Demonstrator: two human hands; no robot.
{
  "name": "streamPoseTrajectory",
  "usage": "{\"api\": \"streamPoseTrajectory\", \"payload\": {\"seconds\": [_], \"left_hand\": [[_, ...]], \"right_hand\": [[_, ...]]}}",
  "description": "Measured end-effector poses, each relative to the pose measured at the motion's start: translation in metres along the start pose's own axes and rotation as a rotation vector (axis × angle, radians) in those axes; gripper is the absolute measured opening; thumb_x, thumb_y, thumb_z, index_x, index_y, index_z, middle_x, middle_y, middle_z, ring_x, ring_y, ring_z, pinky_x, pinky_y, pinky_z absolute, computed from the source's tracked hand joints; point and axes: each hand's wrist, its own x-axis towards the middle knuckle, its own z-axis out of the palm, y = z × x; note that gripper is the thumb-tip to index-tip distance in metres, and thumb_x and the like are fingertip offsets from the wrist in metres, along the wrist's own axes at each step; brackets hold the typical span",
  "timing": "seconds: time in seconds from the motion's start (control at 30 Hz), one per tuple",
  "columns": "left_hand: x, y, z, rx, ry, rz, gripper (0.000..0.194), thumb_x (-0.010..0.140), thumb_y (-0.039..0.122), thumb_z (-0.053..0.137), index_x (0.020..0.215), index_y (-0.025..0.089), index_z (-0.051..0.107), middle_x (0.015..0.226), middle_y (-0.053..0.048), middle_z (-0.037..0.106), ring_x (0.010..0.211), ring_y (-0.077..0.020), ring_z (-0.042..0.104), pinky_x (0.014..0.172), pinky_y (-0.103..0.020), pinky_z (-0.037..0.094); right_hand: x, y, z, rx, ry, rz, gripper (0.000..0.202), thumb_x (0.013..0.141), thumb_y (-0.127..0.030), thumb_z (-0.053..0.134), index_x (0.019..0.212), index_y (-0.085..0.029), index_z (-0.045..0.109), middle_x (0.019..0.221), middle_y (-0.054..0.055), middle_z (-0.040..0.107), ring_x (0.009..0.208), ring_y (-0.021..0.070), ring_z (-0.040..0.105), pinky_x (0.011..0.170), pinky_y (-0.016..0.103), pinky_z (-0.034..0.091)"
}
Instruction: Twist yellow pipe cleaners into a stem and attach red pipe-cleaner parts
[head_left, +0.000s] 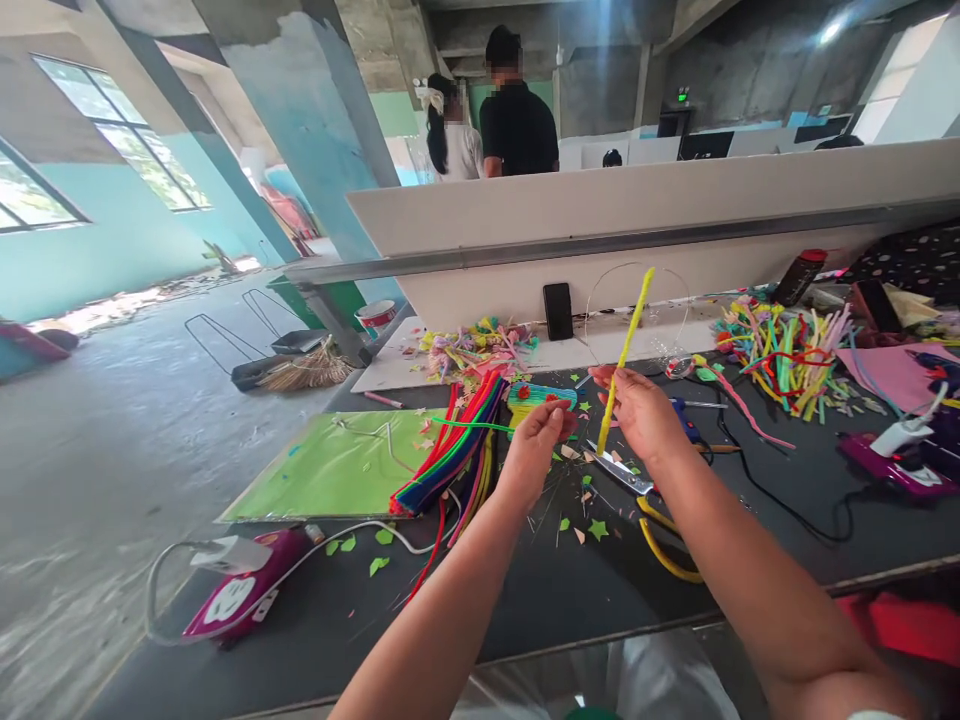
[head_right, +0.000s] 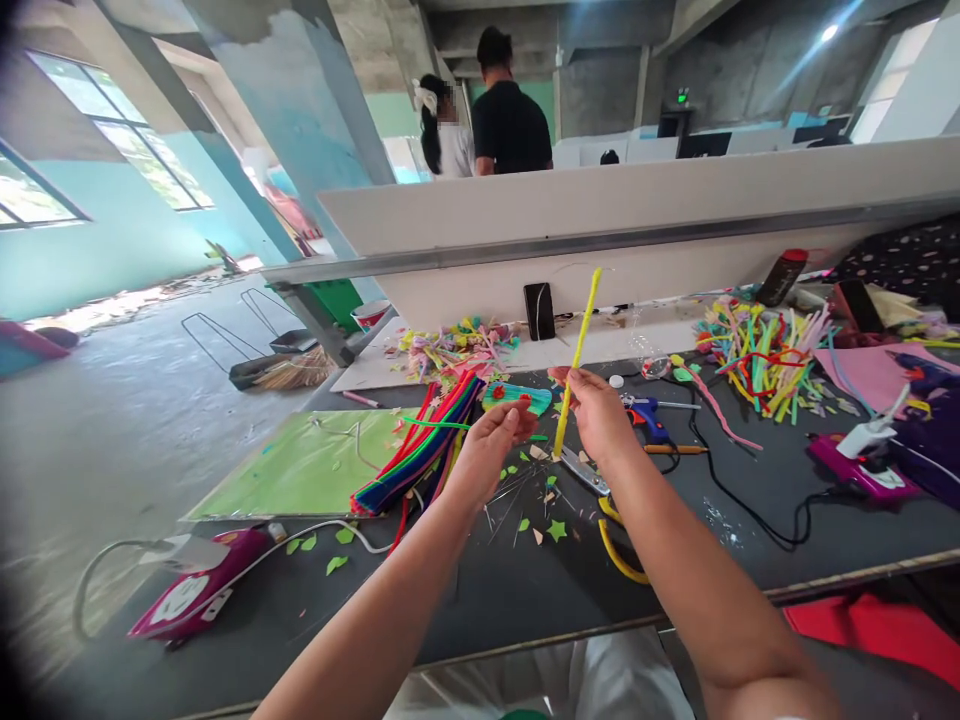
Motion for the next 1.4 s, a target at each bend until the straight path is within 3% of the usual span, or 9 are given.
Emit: {"api": "streamPoseTrajectory", "payload": {"seconds": [0.23, 0.33, 0.43, 0.67, 0.83, 1.0, 1.07, 1.23, 1.4], "left_hand": [[-0.008, -0.011, 0.023, 0.006, -0.117, -0.079, 0.042, 0.079, 0.043, 0.063, 0.112, 0.018, 0.062, 0.108, -0.008, 0.067, 0.1, -0.0183, 0.061, 0.089, -0.031, 0.046], [-0.012, -0.016, 0.035, -0.024, -0.172, -0.113, 0.032, 0.077, 0.041, 0.065, 0.097, 0.017, 0.065, 0.089, -0.004, 0.067, 0.082, -0.0154, 0.062, 0.074, -0.027, 0.049], [-0.016, -0.024, 0.038, -0.025, -0.165, -0.176, 0.025, 0.078, 0.04, 0.064, 0.079, 0.016, 0.061, 0.068, 0.0, 0.06, 0.06, -0.0107, 0.056, 0.057, -0.022, 0.045], [-0.023, -0.037, 0.032, -0.135, -0.145, -0.314, 0.027, 0.081, 0.044, 0.059, 0.088, 0.018, 0.058, 0.064, 0.002, 0.059, 0.047, -0.0101, 0.054, 0.047, -0.023, 0.044], [-0.023, -0.038, 0.028, -0.106, -0.088, -0.298, 0.028, 0.079, 0.045, 0.06, 0.078, 0.018, 0.056, 0.061, 0.002, 0.058, 0.046, -0.0113, 0.054, 0.046, -0.025, 0.046], [-0.023, -0.037, 0.025, -0.1, -0.094, -0.284, 0.027, 0.081, 0.044, 0.06, 0.079, 0.017, 0.058, 0.068, -0.001, 0.06, 0.053, -0.0122, 0.057, 0.053, -0.027, 0.05], [-0.024, -0.035, 0.025, -0.122, -0.054, -0.274, 0.026, 0.081, 0.043, 0.061, 0.087, 0.017, 0.058, 0.076, -0.002, 0.062, 0.06, -0.0125, 0.06, 0.059, -0.027, 0.051], [-0.025, -0.031, 0.027, -0.207, 0.056, -0.226, 0.027, 0.08, 0.038, 0.064, 0.097, 0.024, 0.049, 0.081, 0.003, 0.06, 0.061, -0.0099, 0.06, 0.062, -0.026, 0.052], [-0.027, -0.032, 0.031, -0.269, 0.02, -0.167, 0.03, 0.082, 0.034, 0.062, 0.105, 0.026, 0.044, 0.078, 0.004, 0.06, 0.056, -0.0105, 0.059, 0.055, -0.024, 0.05]], "right_hand": [[-0.002, 0.017, -0.018, -0.058, -0.075, 0.194, 0.032, 0.072, -0.045, 0.068, 0.093, -0.021, 0.071, 0.096, 0.005, 0.07, 0.088, 0.0181, 0.058, 0.066, 0.026, 0.041], [-0.011, 0.03, -0.016, 0.034, -0.154, 0.327, 0.038, 0.072, -0.047, 0.067, 0.1, -0.021, 0.069, 0.079, 0.004, 0.068, 0.055, 0.0122, 0.051, 0.047, 0.024, 0.034], [-0.017, 0.037, -0.017, 0.059, -0.186, 0.413, 0.039, 0.073, -0.048, 0.067, 0.102, -0.021, 0.069, 0.075, 0.003, 0.067, 0.045, 0.0101, 0.046, 0.041, 0.024, 0.032], [-0.018, 0.036, -0.019, -0.072, -0.108, 0.292, 0.034, 0.069, -0.043, 0.073, 0.093, -0.019, 0.07, 0.089, 0.005, 0.068, 0.072, 0.0161, 0.06, 0.056, 0.025, 0.044], [-0.021, 0.04, -0.016, -0.169, -0.12, 0.362, 0.036, 0.067, -0.049, 0.071, 0.089, -0.021, 0.068, 0.067, 0.003, 0.065, 0.057, 0.0169, 0.059, 0.048, 0.027, 0.044], [-0.025, 0.047, -0.017, -0.139, -0.15, 0.42, 0.028, 0.073, -0.047, 0.068, 0.085, -0.021, 0.067, 0.056, -0.002, 0.057, 0.038, 0.0107, 0.045, 0.037, 0.026, 0.038], [-0.024, 0.049, -0.018, -0.14, -0.13, 0.382, 0.026, 0.072, -0.043, 0.069, 0.083, -0.02, 0.069, 0.06, -0.001, 0.059, 0.045, 0.0112, 0.049, 0.041, 0.025, 0.04], [-0.021, 0.051, -0.019, -0.279, -0.072, 0.186, 0.018, 0.073, -0.037, 0.07, 0.08, -0.021, 0.071, 0.094, 0.005, 0.067, 0.09, 0.021, 0.061, 0.075, 0.031, 0.049], [-0.024, 0.053, -0.02, -0.375, -0.085, 0.186, 0.018, 0.071, -0.042, 0.069, 0.071, -0.024, 0.068, 0.104, 0.005, 0.065, 0.088, 0.0243, 0.062, 0.065, 0.034, 0.051]]}}
